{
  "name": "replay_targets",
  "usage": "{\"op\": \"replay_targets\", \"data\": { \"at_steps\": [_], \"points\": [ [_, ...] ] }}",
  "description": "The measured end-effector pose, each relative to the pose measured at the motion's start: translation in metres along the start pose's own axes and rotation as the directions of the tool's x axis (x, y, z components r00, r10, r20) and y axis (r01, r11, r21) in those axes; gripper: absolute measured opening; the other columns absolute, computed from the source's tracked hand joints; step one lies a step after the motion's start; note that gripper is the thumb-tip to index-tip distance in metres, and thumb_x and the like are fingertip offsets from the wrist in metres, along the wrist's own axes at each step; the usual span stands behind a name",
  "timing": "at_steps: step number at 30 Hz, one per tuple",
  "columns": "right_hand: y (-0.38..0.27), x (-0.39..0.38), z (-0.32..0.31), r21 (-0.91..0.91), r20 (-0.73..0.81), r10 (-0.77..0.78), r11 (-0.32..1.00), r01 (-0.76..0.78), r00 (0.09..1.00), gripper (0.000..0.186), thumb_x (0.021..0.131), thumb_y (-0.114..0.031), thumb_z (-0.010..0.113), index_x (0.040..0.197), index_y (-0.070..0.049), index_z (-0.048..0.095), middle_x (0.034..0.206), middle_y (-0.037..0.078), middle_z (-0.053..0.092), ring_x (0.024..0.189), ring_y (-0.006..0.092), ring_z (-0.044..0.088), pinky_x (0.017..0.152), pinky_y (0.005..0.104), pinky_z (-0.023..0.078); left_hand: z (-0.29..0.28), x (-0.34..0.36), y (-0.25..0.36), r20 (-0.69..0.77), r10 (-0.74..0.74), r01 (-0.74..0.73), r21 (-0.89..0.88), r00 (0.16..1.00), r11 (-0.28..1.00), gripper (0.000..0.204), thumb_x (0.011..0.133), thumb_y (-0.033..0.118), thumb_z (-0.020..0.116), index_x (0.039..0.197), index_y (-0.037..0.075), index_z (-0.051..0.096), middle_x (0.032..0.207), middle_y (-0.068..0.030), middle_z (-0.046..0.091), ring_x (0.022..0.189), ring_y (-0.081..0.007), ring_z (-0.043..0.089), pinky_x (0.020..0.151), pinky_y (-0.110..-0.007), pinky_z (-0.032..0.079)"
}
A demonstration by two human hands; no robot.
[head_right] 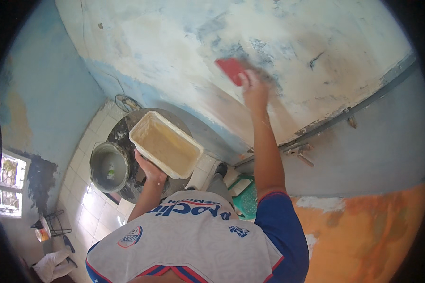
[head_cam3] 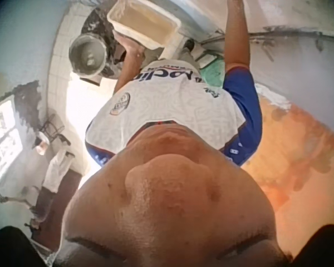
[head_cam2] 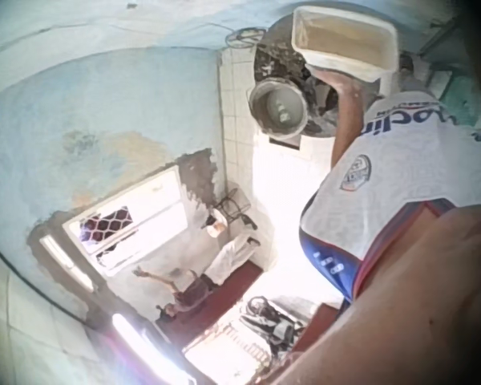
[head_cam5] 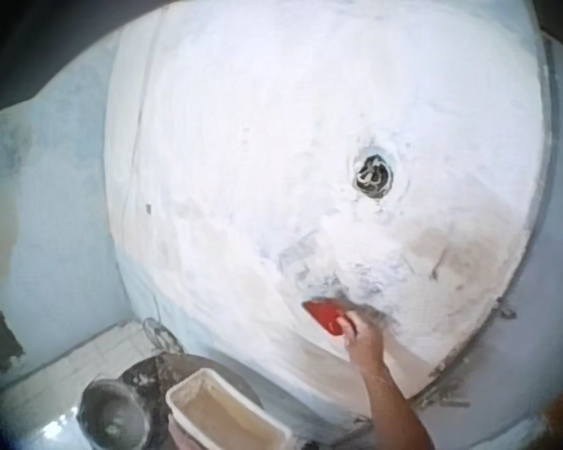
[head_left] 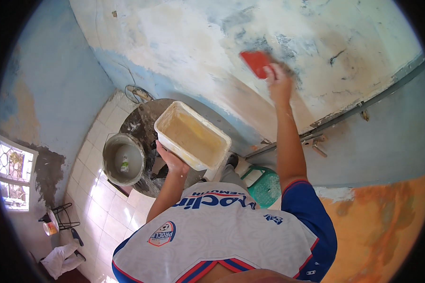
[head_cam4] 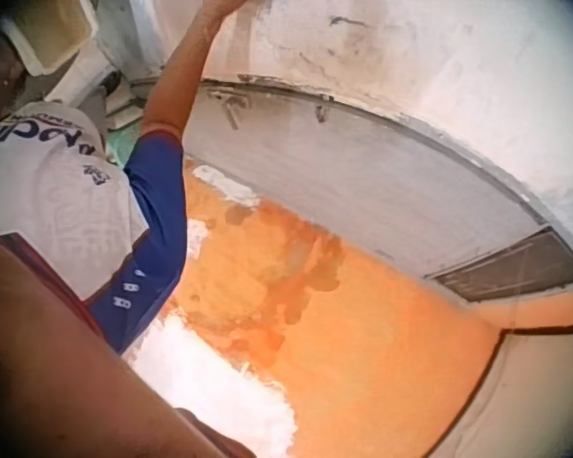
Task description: The person applies a putty-like substance to a wall using a red scraper. They pick up the substance from a plastic container and spread it onto the damaged or uneven sections of the wall.
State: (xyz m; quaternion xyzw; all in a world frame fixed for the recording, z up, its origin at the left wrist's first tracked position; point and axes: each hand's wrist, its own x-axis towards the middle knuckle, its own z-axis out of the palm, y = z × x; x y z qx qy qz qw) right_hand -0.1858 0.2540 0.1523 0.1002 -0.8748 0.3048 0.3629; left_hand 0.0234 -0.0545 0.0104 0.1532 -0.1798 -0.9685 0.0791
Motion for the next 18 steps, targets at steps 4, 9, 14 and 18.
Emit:
{"op": "replay_targets", "data": {
  "at_steps": [4, 9, 14, 18],
  "points": [
    [0.012, 0.015, 0.009, -0.203, -0.103, 0.010, 0.979, -0.031, 0.995, 0.031, 0.099, -0.034, 0.067, 0.110, -0.006, 0.074, 0.103, 0.016, 0.075, 0.096, 0.0401, 0.070, 0.086, 0.0453, 0.054, 0.001, -0.002, 0.005, -0.004, 0.004, -0.004, 0.008, 1.000, 1.000, 0.076, 0.103, 0.067, 0.025, 0.157, 0.016, 0.040, 0.157, -0.0086, 0.047, 0.142, -0.0322, 0.047, 0.117, -0.046, 0.039],
    [-0.020, 0.001, -0.020, 0.377, -0.260, 0.298, 0.907, -0.188, 0.918, 0.028, 0.102, -0.029, 0.066, 0.108, -0.002, 0.070, 0.083, 0.017, 0.073, 0.069, 0.0335, 0.069, 0.068, 0.0385, 0.055, 0.009, -0.012, 0.004, -0.016, 0.036, -0.036, -0.036, 0.999, 0.999, 0.074, 0.103, 0.066, 0.026, 0.154, 0.015, 0.043, 0.153, -0.0091, 0.051, 0.139, -0.0319, 0.050, 0.115, -0.046, 0.041],
    [0.023, -0.037, 0.063, -0.107, 0.134, 0.084, 0.992, -0.070, 0.987, 0.026, 0.100, -0.034, 0.065, 0.108, -0.009, 0.070, 0.095, 0.022, 0.071, 0.089, 0.0436, 0.068, 0.078, 0.0493, 0.053, 0.000, -0.007, 0.002, -0.045, 0.031, -0.031, 0.007, 0.999, 1.000, 0.074, 0.104, 0.066, 0.025, 0.154, 0.015, 0.044, 0.153, -0.0090, 0.050, 0.139, -0.0319, 0.050, 0.115, -0.047, 0.040],
    [0.013, -0.008, 0.035, -0.084, -0.270, -0.078, 0.995, 0.057, 0.960, 0.025, 0.098, -0.029, 0.071, 0.102, -0.004, 0.070, 0.081, 0.016, 0.069, 0.072, 0.0380, 0.067, 0.069, 0.0449, 0.054, -0.009, -0.008, 0.008, -0.050, 0.056, -0.057, -0.033, 0.997, 0.998, 0.074, 0.103, 0.066, 0.026, 0.154, 0.015, 0.044, 0.154, -0.0088, 0.050, 0.139, -0.0318, 0.050, 0.116, -0.046, 0.040]
  ]
}}
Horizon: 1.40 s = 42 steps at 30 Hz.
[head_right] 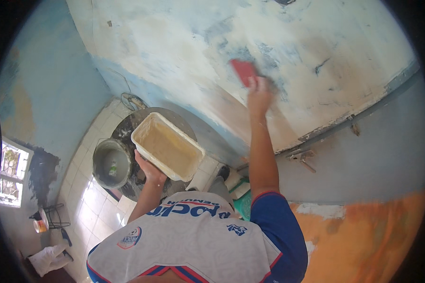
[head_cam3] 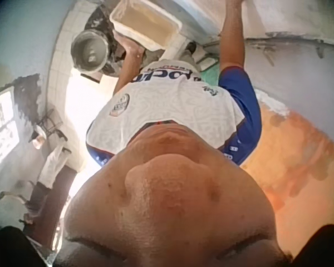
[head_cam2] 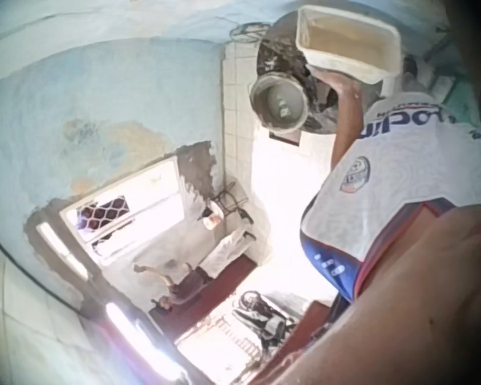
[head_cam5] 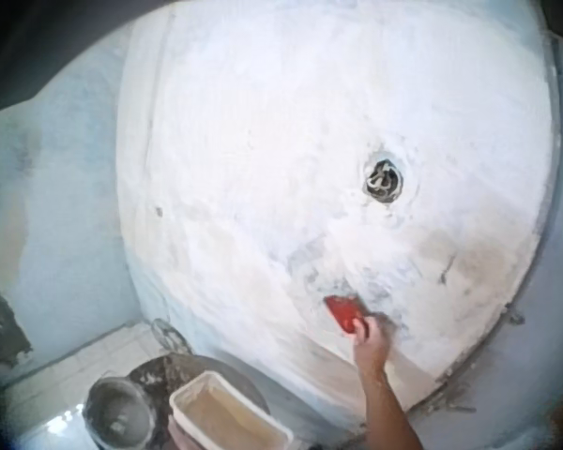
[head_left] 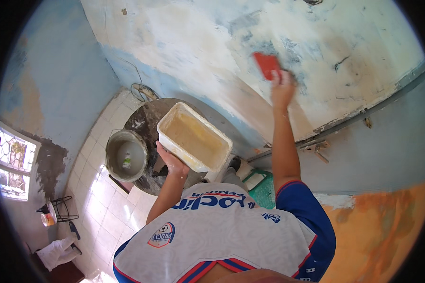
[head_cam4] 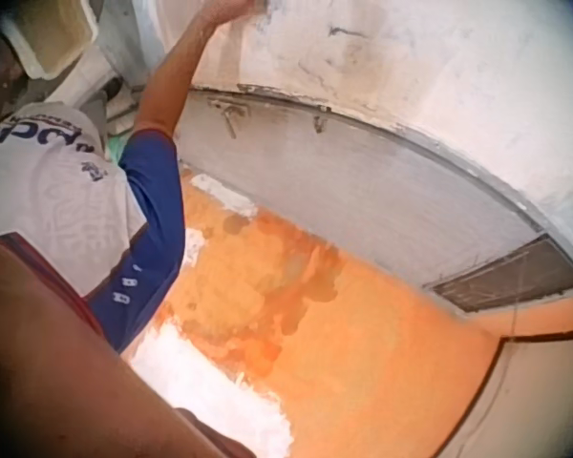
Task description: The person applies a putty-like substance to a wall using a red scraper. They pick up the substance from a plastic container and spread it onto the damaged or uneven sections of the wall.
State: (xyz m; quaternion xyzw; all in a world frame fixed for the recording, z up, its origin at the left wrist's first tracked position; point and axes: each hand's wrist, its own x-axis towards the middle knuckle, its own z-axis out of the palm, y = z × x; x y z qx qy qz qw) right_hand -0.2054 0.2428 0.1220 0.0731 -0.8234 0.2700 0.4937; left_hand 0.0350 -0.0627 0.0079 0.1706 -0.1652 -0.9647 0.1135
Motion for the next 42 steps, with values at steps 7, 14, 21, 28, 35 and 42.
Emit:
{"op": "replay_targets", "data": {
  "at_steps": [7, 14, 21, 28, 35, 42],
  "points": [
    [-0.031, -0.036, 0.004, 0.119, 0.272, 0.092, 0.985, -0.128, 0.958, 0.025, 0.099, -0.031, 0.069, 0.098, -0.007, 0.069, 0.080, 0.015, 0.071, 0.071, 0.0348, 0.068, 0.065, 0.0424, 0.053, 0.005, 0.002, -0.006, -0.020, -0.021, 0.022, 0.042, 1.000, 0.999, 0.075, 0.103, 0.067, 0.027, 0.155, 0.015, 0.043, 0.154, -0.0089, 0.050, 0.140, -0.0320, 0.049, 0.116, -0.046, 0.039],
    [-0.024, 0.026, -0.007, 0.066, 0.016, 0.103, 0.992, -0.104, 0.995, 0.027, 0.100, -0.034, 0.067, 0.098, -0.007, 0.072, 0.087, 0.017, 0.072, 0.078, 0.0356, 0.069, 0.072, 0.0452, 0.053, 0.007, 0.003, -0.004, -0.029, -0.020, 0.022, 0.048, 0.999, 0.999, 0.074, 0.103, 0.066, 0.028, 0.155, 0.014, 0.043, 0.152, -0.0094, 0.052, 0.139, -0.0321, 0.050, 0.116, -0.046, 0.040],
    [-0.029, -0.029, 0.019, 0.107, 0.276, -0.069, 0.993, 0.040, 0.959, 0.020, 0.097, -0.027, 0.070, 0.095, -0.006, 0.071, 0.088, 0.015, 0.073, 0.078, 0.0354, 0.070, 0.071, 0.0449, 0.054, 0.000, 0.009, -0.008, -0.038, -0.074, 0.077, 0.085, 0.997, 0.993, 0.075, 0.103, 0.067, 0.027, 0.154, 0.014, 0.044, 0.153, -0.0108, 0.051, 0.139, -0.0333, 0.050, 0.117, -0.047, 0.039],
    [-0.033, 0.043, -0.028, 0.209, -0.027, 0.244, 0.950, -0.234, 0.969, 0.021, 0.096, -0.023, 0.075, 0.091, -0.003, 0.071, 0.077, 0.007, 0.069, 0.067, 0.0152, 0.063, 0.062, 0.0340, 0.050, 0.005, 0.007, -0.011, 0.018, -0.077, 0.077, 0.003, 0.997, 0.997, 0.076, 0.103, 0.067, 0.027, 0.154, 0.013, 0.044, 0.153, -0.0111, 0.051, 0.138, -0.0325, 0.051, 0.117, -0.046, 0.039],
    [-0.038, -0.017, 0.020, 0.077, 0.306, 0.005, 0.997, -0.030, 0.952, 0.029, 0.097, -0.035, 0.069, 0.096, -0.007, 0.072, 0.091, 0.018, 0.072, 0.084, 0.0396, 0.069, 0.075, 0.0475, 0.053, -0.011, 0.011, -0.018, -0.009, -0.100, 0.100, 0.014, 0.995, 0.995, 0.076, 0.103, 0.068, 0.029, 0.154, 0.013, 0.044, 0.153, -0.0108, 0.051, 0.139, -0.0322, 0.050, 0.117, -0.045, 0.039],
    [-0.043, 0.041, -0.025, 0.402, -0.108, 0.398, 0.856, -0.326, 0.911, 0.023, 0.099, -0.027, 0.071, 0.099, -0.004, 0.073, 0.085, 0.015, 0.075, 0.069, 0.0263, 0.070, 0.064, 0.0385, 0.054, -0.004, 0.004, -0.018, -0.059, -0.056, 0.059, 0.048, 0.997, 0.997, 0.078, 0.102, 0.069, 0.031, 0.153, 0.012, 0.046, 0.152, -0.0111, 0.053, 0.138, -0.0326, 0.050, 0.117, -0.045, 0.039]
  ]
}}
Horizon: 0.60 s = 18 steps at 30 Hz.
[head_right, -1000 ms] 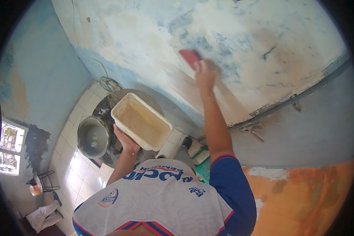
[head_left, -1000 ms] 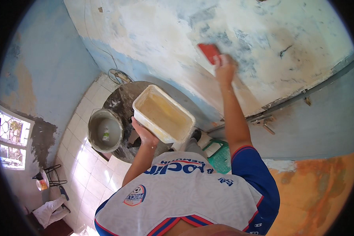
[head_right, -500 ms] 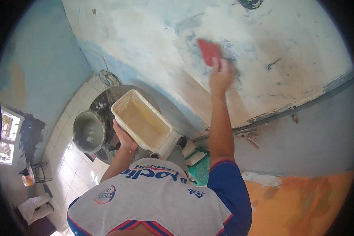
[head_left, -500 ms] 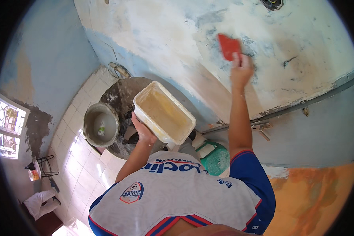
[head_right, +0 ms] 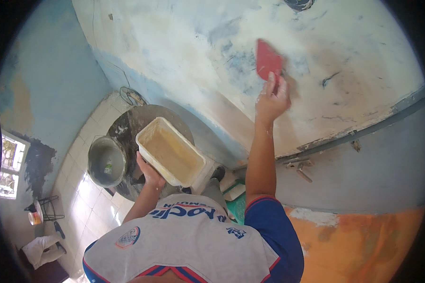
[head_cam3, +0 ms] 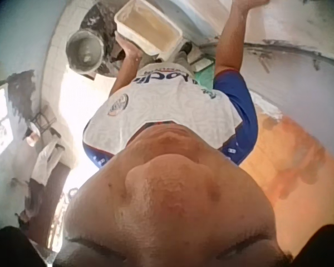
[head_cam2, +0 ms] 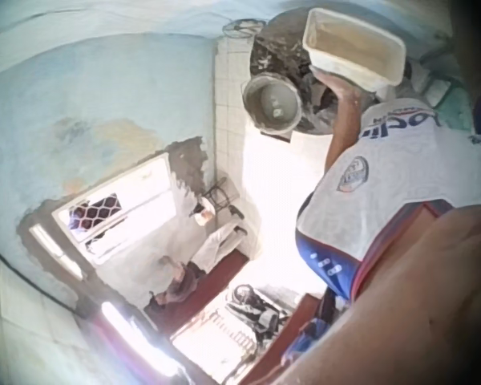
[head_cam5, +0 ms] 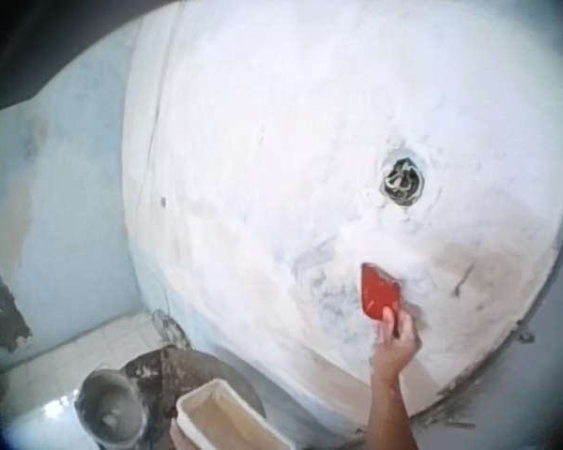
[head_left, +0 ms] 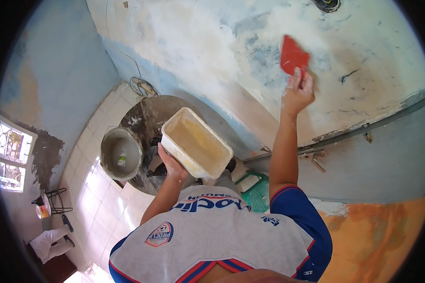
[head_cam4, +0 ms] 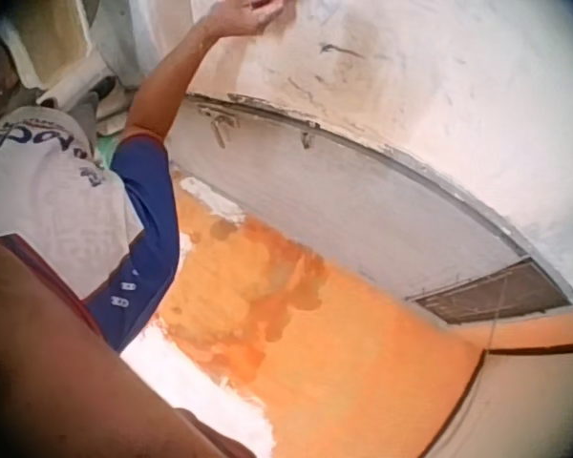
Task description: The person applies a putty-like substance to a wall using a red scraper. They pick up the substance from a plastic container and spread it onto the damaged or uneven sections of the wall.
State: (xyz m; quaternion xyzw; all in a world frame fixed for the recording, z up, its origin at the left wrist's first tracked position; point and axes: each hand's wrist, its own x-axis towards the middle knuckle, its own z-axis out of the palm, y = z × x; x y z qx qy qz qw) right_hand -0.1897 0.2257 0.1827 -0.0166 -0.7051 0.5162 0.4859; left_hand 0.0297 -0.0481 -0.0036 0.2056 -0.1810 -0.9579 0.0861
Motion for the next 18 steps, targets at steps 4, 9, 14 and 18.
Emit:
{"op": "replay_targets", "data": {
  "at_steps": [4, 9, 14, 18],
  "points": [
    [0.028, -0.039, -0.007, -0.216, 0.314, -0.257, 0.918, 0.333, 0.914, 0.019, 0.097, -0.023, 0.074, 0.099, -0.004, 0.073, 0.083, 0.011, 0.073, 0.072, 0.0205, 0.068, 0.069, 0.0361, 0.054, 0.002, 0.003, -0.003, -0.010, -0.040, 0.040, -0.008, 0.999, 0.999, 0.078, 0.102, 0.069, 0.031, 0.153, 0.012, 0.046, 0.151, -0.0112, 0.053, 0.138, -0.0325, 0.051, 0.116, -0.045, 0.040],
    [0.076, -0.044, 0.022, -0.343, 0.379, -0.274, 0.845, 0.409, 0.884, 0.021, 0.097, -0.024, 0.072, 0.100, -0.003, 0.071, 0.090, 0.018, 0.072, 0.077, 0.0405, 0.067, 0.073, 0.0452, 0.053, -0.001, 0.014, -0.005, 0.035, -0.055, 0.055, -0.012, 0.998, 0.998, 0.077, 0.103, 0.069, 0.029, 0.153, 0.013, 0.044, 0.151, -0.0118, 0.052, 0.138, -0.0324, 0.051, 0.116, -0.044, 0.040],
    [0.014, -0.015, -0.011, 0.102, 0.077, 0.242, 0.963, -0.249, 0.967, 0.020, 0.097, -0.024, 0.071, 0.102, -0.004, 0.074, 0.089, 0.014, 0.072, 0.081, 0.0309, 0.069, 0.074, 0.0400, 0.054, 0.004, 0.011, -0.002, -0.024, -0.034, 0.033, -0.032, 0.999, 0.999, 0.080, 0.101, 0.070, 0.033, 0.153, 0.012, 0.046, 0.152, -0.0121, 0.052, 0.137, -0.0330, 0.050, 0.117, -0.046, 0.038],
    [0.040, -0.048, 0.003, -0.184, 0.414, -0.213, 0.933, 0.310, 0.885, 0.023, 0.095, -0.021, 0.075, 0.107, -0.002, 0.074, 0.081, 0.012, 0.071, 0.075, 0.0225, 0.069, 0.068, 0.0354, 0.054, 0.002, 0.015, -0.002, 0.003, -0.022, 0.022, -0.023, 1.000, 1.000, 0.079, 0.101, 0.070, 0.033, 0.153, 0.012, 0.046, 0.151, -0.0117, 0.053, 0.137, -0.0330, 0.051, 0.117, -0.046, 0.039]
  ]
}}
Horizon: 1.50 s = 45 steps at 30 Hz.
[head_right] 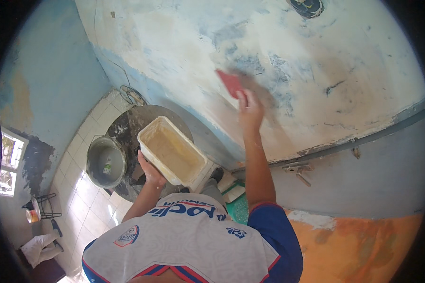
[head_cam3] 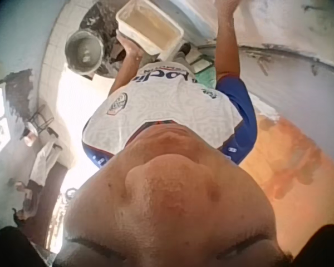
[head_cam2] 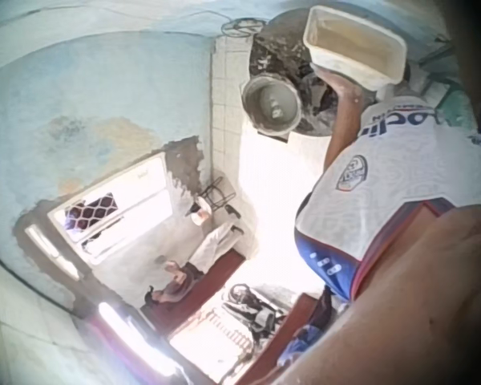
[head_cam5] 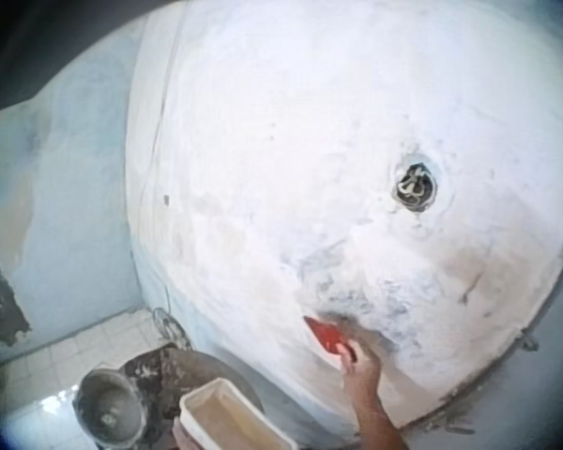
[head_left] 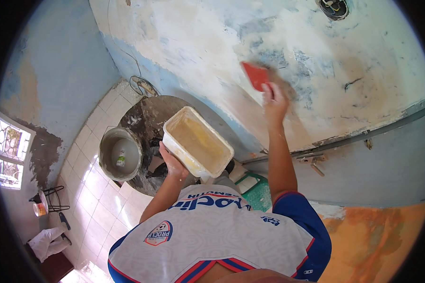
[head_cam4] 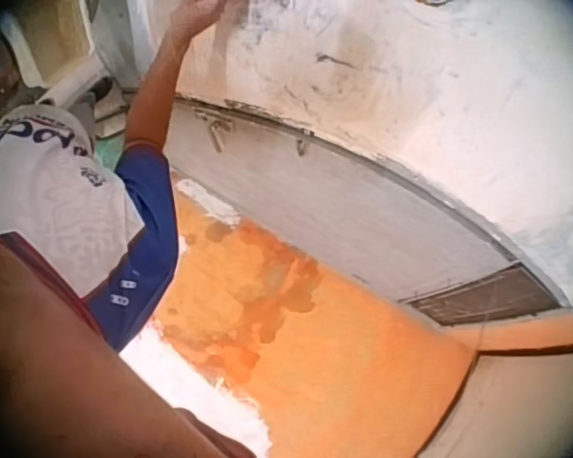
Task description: The person applies a putty-like substance to a wall using a red scraper. They pick up the substance from a plastic container and spread it onto the damaged or uneven sections of the wall.
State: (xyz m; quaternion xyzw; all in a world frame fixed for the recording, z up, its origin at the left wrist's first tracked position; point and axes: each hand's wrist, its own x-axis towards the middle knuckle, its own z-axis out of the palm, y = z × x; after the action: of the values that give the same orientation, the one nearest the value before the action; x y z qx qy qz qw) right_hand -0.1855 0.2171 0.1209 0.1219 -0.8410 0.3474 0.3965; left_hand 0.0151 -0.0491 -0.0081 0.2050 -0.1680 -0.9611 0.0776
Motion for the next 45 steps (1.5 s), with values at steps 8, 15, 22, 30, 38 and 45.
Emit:
{"op": "replay_targets", "data": {
  "at_steps": [8, 15, 22, 30, 38, 45],
  "points": [
    [-0.011, 0.044, -0.029, 0.264, -0.270, 0.382, 0.912, -0.313, 0.884, 0.021, 0.097, -0.024, 0.072, 0.104, -0.004, 0.075, 0.087, 0.012, 0.073, 0.075, 0.0248, 0.069, 0.070, 0.0364, 0.054, 0.007, -0.002, 0.009, -0.023, 0.015, -0.015, -0.001, 1.000, 1.000, 0.073, 0.104, 0.066, 0.028, 0.151, 0.013, 0.047, 0.150, -0.0106, 0.054, 0.136, -0.0321, 0.053, 0.114, -0.046, 0.042],
    [0.004, -0.011, 0.035, -0.124, -0.002, -0.052, 0.991, 0.051, 0.999, 0.022, 0.096, -0.026, 0.074, 0.102, -0.004, 0.073, 0.090, 0.014, 0.074, 0.079, 0.0318, 0.071, 0.072, 0.0411, 0.054, -0.006, 0.005, 0.009, -0.013, -0.034, 0.034, -0.005, 0.999, 0.999, 0.072, 0.105, 0.065, 0.027, 0.152, 0.014, 0.046, 0.150, -0.0099, 0.054, 0.136, -0.0315, 0.052, 0.114, -0.045, 0.042],
    [-0.018, 0.040, -0.035, 0.389, -0.331, 0.402, 0.882, -0.265, 0.854, 0.021, 0.097, -0.020, 0.074, 0.105, 0.000, 0.074, 0.083, 0.011, 0.073, 0.067, 0.0152, 0.066, 0.064, 0.0314, 0.053, 0.000, -0.007, 0.008, -0.006, -0.001, 0.000, -0.034, 1.000, 0.999, 0.074, 0.103, 0.066, 0.029, 0.153, 0.014, 0.045, 0.151, -0.0104, 0.053, 0.137, -0.0330, 0.051, 0.116, -0.046, 0.040],
    [0.053, -0.030, -0.017, -0.044, -0.075, 0.087, 0.995, -0.091, 0.993, 0.020, 0.096, -0.018, 0.076, 0.107, -0.001, 0.074, 0.081, 0.009, 0.072, 0.068, 0.0140, 0.068, 0.065, 0.0284, 0.054, 0.008, -0.010, 0.010, 0.029, -0.010, 0.010, 0.000, 1.000, 1.000, 0.074, 0.103, 0.066, 0.029, 0.153, 0.013, 0.045, 0.151, -0.0105, 0.052, 0.138, -0.0322, 0.050, 0.116, -0.046, 0.039],
    [0.012, 0.004, -0.068, 0.305, -0.178, 0.393, 0.894, -0.329, 0.902, 0.025, 0.095, -0.018, 0.076, 0.110, 0.002, 0.073, 0.084, 0.011, 0.071, 0.073, 0.0150, 0.067, 0.068, 0.0309, 0.054, -0.005, -0.010, 0.000, 0.036, -0.030, 0.029, 0.031, 0.999, 0.999, 0.075, 0.103, 0.067, 0.029, 0.153, 0.013, 0.045, 0.152, -0.0108, 0.052, 0.139, -0.0326, 0.050, 0.117, -0.046, 0.039],
    [0.036, 0.016, -0.068, 0.349, -0.266, 0.407, 0.886, -0.306, 0.874, 0.028, 0.099, -0.018, 0.073, 0.117, 0.003, 0.071, 0.086, 0.007, 0.073, 0.068, 0.0092, 0.064, 0.063, 0.0248, 0.051, -0.001, -0.017, 0.001, 0.056, -0.021, 0.020, 0.030, 0.998, 0.999, 0.074, 0.104, 0.066, 0.029, 0.153, 0.013, 0.045, 0.152, -0.0104, 0.052, 0.139, -0.0322, 0.050, 0.117, -0.046, 0.039]
  ]
}}
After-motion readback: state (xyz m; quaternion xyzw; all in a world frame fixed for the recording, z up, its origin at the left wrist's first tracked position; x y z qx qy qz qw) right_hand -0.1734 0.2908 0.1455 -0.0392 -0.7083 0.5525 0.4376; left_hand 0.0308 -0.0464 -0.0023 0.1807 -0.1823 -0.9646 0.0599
